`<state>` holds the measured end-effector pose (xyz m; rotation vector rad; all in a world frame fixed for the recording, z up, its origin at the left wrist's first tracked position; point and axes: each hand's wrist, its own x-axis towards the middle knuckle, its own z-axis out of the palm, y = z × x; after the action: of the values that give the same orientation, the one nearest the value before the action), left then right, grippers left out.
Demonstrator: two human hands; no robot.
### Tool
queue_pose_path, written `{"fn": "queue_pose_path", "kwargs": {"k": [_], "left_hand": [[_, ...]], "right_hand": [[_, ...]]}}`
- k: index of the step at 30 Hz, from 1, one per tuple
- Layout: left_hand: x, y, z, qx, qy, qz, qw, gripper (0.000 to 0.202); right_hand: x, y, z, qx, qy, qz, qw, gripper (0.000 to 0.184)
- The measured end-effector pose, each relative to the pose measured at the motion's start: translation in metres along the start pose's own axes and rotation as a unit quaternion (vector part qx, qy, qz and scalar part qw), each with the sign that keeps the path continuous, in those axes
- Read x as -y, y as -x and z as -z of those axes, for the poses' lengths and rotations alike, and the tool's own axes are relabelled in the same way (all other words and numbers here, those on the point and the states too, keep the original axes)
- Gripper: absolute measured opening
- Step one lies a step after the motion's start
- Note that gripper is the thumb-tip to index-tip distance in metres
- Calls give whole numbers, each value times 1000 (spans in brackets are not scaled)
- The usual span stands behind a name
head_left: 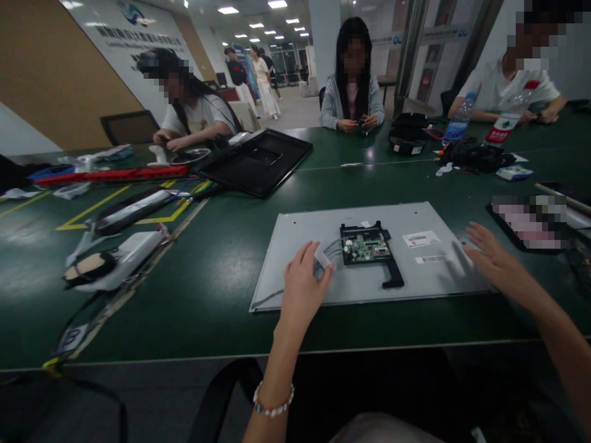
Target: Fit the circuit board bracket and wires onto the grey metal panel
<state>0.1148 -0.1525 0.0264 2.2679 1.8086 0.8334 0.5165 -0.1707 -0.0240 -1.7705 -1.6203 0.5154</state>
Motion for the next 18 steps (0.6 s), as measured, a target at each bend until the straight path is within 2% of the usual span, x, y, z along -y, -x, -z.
{"fn": "queue_pose_path", "kwargs": {"k": [2,6,8,13,18], "left_hand": [[-2,1,3,-34,20,3,999,42],[-16,15,3,-95,21,-12,995,40],[-27,29,-2,-93,17,-41,995,40],[-52,61,-23,-64,9,-128,990,41],[-56,67,-30,-57,0,-140,989,32]], "right_hand": [[-16,-1,3,14,37,20,999,69],[-25,-2,2,98,167,162,968,63],[-23,-2,1,126,199,195,952,59],[-12,-8,-1,166,237,226,930,61],[7,-21,-11,203,249,278,905,63]]}}
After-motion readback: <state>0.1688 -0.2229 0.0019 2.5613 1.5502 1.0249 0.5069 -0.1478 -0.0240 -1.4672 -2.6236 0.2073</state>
